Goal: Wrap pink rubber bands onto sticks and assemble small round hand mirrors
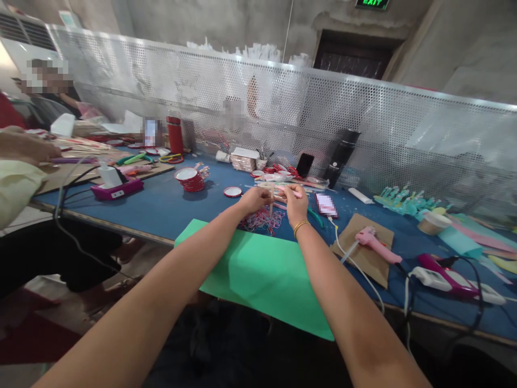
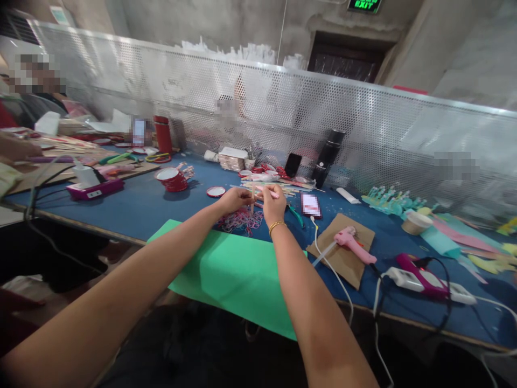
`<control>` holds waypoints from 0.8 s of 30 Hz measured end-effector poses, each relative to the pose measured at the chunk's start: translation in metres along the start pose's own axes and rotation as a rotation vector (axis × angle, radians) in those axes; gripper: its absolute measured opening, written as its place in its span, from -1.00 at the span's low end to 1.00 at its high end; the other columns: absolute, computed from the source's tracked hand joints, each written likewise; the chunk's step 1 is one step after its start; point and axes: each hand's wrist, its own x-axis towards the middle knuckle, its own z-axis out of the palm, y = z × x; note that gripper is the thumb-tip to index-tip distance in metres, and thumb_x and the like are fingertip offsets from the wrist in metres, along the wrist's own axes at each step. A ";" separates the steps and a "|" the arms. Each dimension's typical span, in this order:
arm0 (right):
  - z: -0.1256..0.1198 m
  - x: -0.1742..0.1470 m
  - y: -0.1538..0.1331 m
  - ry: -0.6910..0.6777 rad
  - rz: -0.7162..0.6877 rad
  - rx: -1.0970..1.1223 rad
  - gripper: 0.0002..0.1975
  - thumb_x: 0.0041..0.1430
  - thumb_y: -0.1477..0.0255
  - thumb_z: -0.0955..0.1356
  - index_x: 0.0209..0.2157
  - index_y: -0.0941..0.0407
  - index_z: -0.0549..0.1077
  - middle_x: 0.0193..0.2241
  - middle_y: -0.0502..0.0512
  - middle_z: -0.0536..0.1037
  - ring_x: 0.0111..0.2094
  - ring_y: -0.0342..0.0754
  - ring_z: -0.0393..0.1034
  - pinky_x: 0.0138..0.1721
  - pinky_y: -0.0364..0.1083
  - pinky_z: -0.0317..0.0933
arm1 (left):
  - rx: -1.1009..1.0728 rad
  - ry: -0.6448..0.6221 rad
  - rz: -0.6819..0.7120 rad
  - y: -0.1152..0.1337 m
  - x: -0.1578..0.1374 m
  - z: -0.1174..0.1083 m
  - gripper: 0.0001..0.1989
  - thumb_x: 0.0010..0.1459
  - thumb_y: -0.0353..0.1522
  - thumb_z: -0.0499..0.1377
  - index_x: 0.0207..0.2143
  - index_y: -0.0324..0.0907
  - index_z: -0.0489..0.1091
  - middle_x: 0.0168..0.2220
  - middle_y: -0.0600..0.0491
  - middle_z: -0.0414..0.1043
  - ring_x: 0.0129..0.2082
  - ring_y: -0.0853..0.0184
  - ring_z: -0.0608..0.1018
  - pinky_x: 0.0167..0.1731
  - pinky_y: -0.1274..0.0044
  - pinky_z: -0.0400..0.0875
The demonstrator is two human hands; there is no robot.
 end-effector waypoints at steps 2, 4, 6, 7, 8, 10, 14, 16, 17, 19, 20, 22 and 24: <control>0.000 0.000 0.001 -0.024 0.003 0.000 -0.84 0.00 0.28 0.32 -0.42 0.08 0.38 -0.53 -0.07 0.53 -0.46 -0.09 0.45 -0.34 -0.10 0.38 | -0.025 0.001 -0.004 -0.001 0.000 0.001 -0.67 0.01 -0.17 0.17 -0.42 -0.27 0.53 -0.50 0.07 0.45 -0.51 0.41 0.34 -0.49 0.57 0.14; -0.002 0.001 0.002 0.004 0.002 -0.044 -0.84 0.00 0.28 0.32 -0.42 0.08 0.39 -0.53 -0.07 0.53 -0.45 -0.09 0.45 -0.34 -0.09 0.37 | -0.033 0.007 -0.020 -0.002 0.001 0.001 -0.68 0.00 -0.17 0.18 -0.45 -0.26 0.52 -0.53 0.09 0.42 -0.52 0.42 0.32 -0.50 0.57 0.14; -0.004 0.003 0.003 0.060 -0.017 -0.100 -0.84 0.01 0.29 0.31 -0.42 0.08 0.41 -0.53 -0.06 0.53 -0.42 -0.08 0.45 -0.29 -0.09 0.36 | -0.036 0.017 -0.034 -0.002 0.001 -0.001 -0.70 -0.03 -0.17 0.20 -0.51 -0.26 0.50 -0.58 0.12 0.37 -0.54 0.43 0.30 -0.51 0.57 0.12; -0.005 0.004 0.002 0.083 -0.028 -0.110 -0.84 0.02 0.28 0.31 -0.41 0.09 0.42 -0.52 -0.06 0.54 -0.40 -0.08 0.45 -0.27 -0.08 0.36 | -0.049 0.029 -0.040 -0.002 0.002 -0.003 -0.70 -0.04 -0.17 0.21 -0.53 -0.26 0.48 -0.59 0.13 0.34 -0.55 0.43 0.29 -0.51 0.57 0.11; -0.006 0.004 0.002 0.097 -0.034 -0.106 -0.83 0.01 0.28 0.32 -0.41 0.09 0.42 -0.52 -0.05 0.54 -0.39 -0.08 0.45 -0.25 -0.08 0.35 | -0.076 0.053 -0.046 -0.002 0.002 -0.005 -0.69 -0.05 -0.16 0.21 -0.54 -0.26 0.48 -0.60 0.13 0.32 -0.55 0.44 0.28 -0.50 0.57 0.11; -0.007 0.006 0.000 0.107 -0.037 -0.074 -0.81 -0.01 0.27 0.35 -0.40 0.10 0.45 -0.50 -0.04 0.54 -0.37 -0.07 0.46 -0.25 -0.09 0.34 | -0.161 0.129 -0.062 -0.003 0.003 -0.010 -0.66 -0.04 -0.12 0.21 -0.53 -0.26 0.47 -0.59 0.13 0.33 -0.53 0.44 0.31 -0.48 0.57 0.15; -0.009 0.009 -0.001 0.126 -0.048 -0.062 -0.77 -0.06 0.26 0.39 -0.39 0.11 0.49 -0.47 -0.02 0.55 -0.35 -0.07 0.47 -0.27 -0.12 0.31 | -0.309 0.234 -0.104 -0.005 0.002 -0.018 -0.62 -0.04 -0.08 0.21 -0.48 -0.26 0.50 -0.53 0.09 0.41 -0.48 0.40 0.39 -0.41 0.56 0.25; -0.011 0.011 0.000 0.133 -0.031 -0.073 -0.77 -0.04 0.26 0.37 -0.38 0.11 0.50 -0.48 -0.01 0.56 -0.36 -0.07 0.47 -0.27 -0.12 0.30 | -0.325 0.235 -0.120 -0.005 0.000 -0.019 -0.62 -0.05 -0.08 0.22 -0.47 -0.26 0.50 -0.51 0.08 0.44 -0.46 0.39 0.41 -0.39 0.56 0.28; -0.012 0.012 0.001 0.131 -0.015 -0.076 -0.77 -0.02 0.26 0.35 -0.37 0.11 0.50 -0.48 0.00 0.56 -0.36 -0.06 0.46 -0.27 -0.12 0.30 | -0.320 0.235 -0.125 -0.004 -0.002 -0.019 -0.63 -0.05 -0.09 0.22 -0.47 -0.26 0.51 -0.51 0.08 0.44 -0.45 0.38 0.42 -0.38 0.57 0.28; -0.014 0.015 0.003 0.128 0.021 -0.077 -0.76 0.00 0.27 0.30 -0.35 0.11 0.50 -0.47 0.01 0.58 -0.37 -0.06 0.47 -0.28 -0.11 0.31 | -0.298 0.239 -0.129 -0.003 -0.003 -0.019 -0.66 -0.03 -0.12 0.21 -0.47 -0.26 0.51 -0.51 0.08 0.45 -0.45 0.38 0.42 -0.38 0.57 0.28; -0.015 0.015 0.004 0.126 0.034 -0.078 -0.75 0.00 0.28 0.29 -0.34 0.11 0.50 -0.46 0.02 0.58 -0.37 -0.05 0.47 -0.29 -0.11 0.31 | -0.279 0.245 -0.128 -0.003 -0.004 -0.019 -0.67 -0.01 -0.14 0.21 -0.48 -0.26 0.51 -0.52 0.09 0.44 -0.46 0.38 0.42 -0.39 0.57 0.27; -0.018 0.017 0.005 0.120 0.048 -0.095 -0.73 0.00 0.27 0.29 -0.32 0.12 0.50 -0.42 0.05 0.60 -0.34 -0.04 0.49 -0.28 -0.10 0.32 | -0.238 0.262 -0.121 -0.003 -0.003 -0.019 -0.70 0.01 -0.18 0.19 -0.48 -0.26 0.51 -0.53 0.10 0.42 -0.48 0.39 0.41 -0.40 0.57 0.25; -0.020 0.017 0.007 0.106 0.041 -0.134 -0.70 0.00 0.25 0.31 -0.28 0.12 0.50 -0.38 0.07 0.62 -0.32 -0.02 0.49 -0.27 -0.09 0.33 | -0.201 0.300 -0.113 -0.005 -0.002 -0.020 -0.72 0.05 -0.20 0.16 -0.47 -0.25 0.50 -0.53 0.11 0.42 -0.48 0.40 0.41 -0.40 0.57 0.23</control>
